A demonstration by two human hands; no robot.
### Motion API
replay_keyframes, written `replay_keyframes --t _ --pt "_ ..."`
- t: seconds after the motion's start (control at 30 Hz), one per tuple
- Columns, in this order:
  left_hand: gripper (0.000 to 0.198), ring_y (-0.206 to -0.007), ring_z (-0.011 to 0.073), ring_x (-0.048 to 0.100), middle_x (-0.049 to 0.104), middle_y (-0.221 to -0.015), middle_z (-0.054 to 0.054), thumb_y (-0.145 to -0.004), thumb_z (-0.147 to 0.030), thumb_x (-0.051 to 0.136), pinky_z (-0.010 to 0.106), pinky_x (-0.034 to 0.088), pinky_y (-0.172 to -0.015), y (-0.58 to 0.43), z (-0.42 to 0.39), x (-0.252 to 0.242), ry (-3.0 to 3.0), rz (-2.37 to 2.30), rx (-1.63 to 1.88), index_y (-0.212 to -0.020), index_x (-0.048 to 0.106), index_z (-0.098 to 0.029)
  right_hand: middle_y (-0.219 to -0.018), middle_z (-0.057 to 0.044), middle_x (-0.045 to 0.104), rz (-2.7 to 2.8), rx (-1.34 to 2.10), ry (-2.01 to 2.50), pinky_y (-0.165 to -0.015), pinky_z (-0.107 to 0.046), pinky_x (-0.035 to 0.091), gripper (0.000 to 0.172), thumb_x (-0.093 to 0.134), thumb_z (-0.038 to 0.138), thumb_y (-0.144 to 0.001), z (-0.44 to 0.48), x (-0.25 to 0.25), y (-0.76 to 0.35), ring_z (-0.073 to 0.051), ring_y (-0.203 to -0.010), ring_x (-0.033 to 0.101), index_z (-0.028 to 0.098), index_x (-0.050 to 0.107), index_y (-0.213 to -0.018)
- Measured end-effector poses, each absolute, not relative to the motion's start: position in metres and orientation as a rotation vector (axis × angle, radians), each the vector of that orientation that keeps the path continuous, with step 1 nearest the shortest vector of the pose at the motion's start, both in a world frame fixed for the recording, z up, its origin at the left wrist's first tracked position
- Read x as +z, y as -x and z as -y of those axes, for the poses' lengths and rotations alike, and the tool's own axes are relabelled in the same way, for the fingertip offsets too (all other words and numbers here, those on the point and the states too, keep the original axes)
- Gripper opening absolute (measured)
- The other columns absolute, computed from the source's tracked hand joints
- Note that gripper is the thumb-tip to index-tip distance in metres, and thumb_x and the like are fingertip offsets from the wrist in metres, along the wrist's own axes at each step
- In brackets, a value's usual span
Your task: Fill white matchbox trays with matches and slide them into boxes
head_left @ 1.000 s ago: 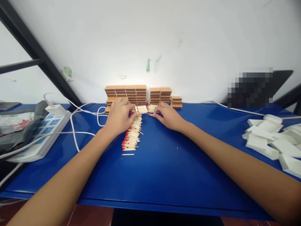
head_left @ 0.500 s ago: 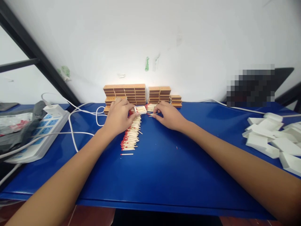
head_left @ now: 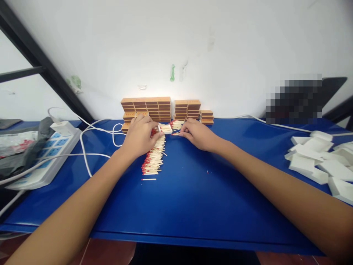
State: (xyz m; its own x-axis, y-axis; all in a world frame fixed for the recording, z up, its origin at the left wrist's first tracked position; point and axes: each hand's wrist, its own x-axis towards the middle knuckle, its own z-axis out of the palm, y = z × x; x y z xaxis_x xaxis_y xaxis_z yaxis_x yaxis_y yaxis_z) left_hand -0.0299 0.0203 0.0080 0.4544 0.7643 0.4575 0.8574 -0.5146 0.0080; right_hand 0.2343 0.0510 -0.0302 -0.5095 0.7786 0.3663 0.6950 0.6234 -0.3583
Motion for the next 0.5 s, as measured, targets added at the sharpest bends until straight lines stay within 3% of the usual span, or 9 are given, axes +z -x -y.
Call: replay_keyframes --t 0.27,0.5 --pt "0.026 -0.105 0.0338 0.058 0.07 -0.102 0.011 -0.097 -0.041 0.074 0.048 0.045 -0.091 0.03 -0.021 0.009 2.488 1.408 -0.566 -0.106 0.079 -0.017 -0.106 -0.011 0.063 2.388 0.275 1.153 -0.084 -0.035 0.048 0.008 0.062 0.02 -0.102 -0.046 -0.016 -0.236 -0.024 -0.094 0.062 0.018 0.066 -0.096" --pt "0.03 -0.104 0.0336 0.059 0.07 -0.1 0.011 -0.097 -0.042 0.074 0.049 0.045 -0.092 0.031 -0.022 0.008 2.489 1.376 -0.565 -0.11 0.08 -0.016 -0.097 -0.009 0.065 2.486 0.333 1.209 -0.08 -0.033 0.045 0.014 0.064 0.02 -0.102 -0.048 -0.015 -0.237 -0.024 -0.092 0.062 0.018 0.066 -0.087"
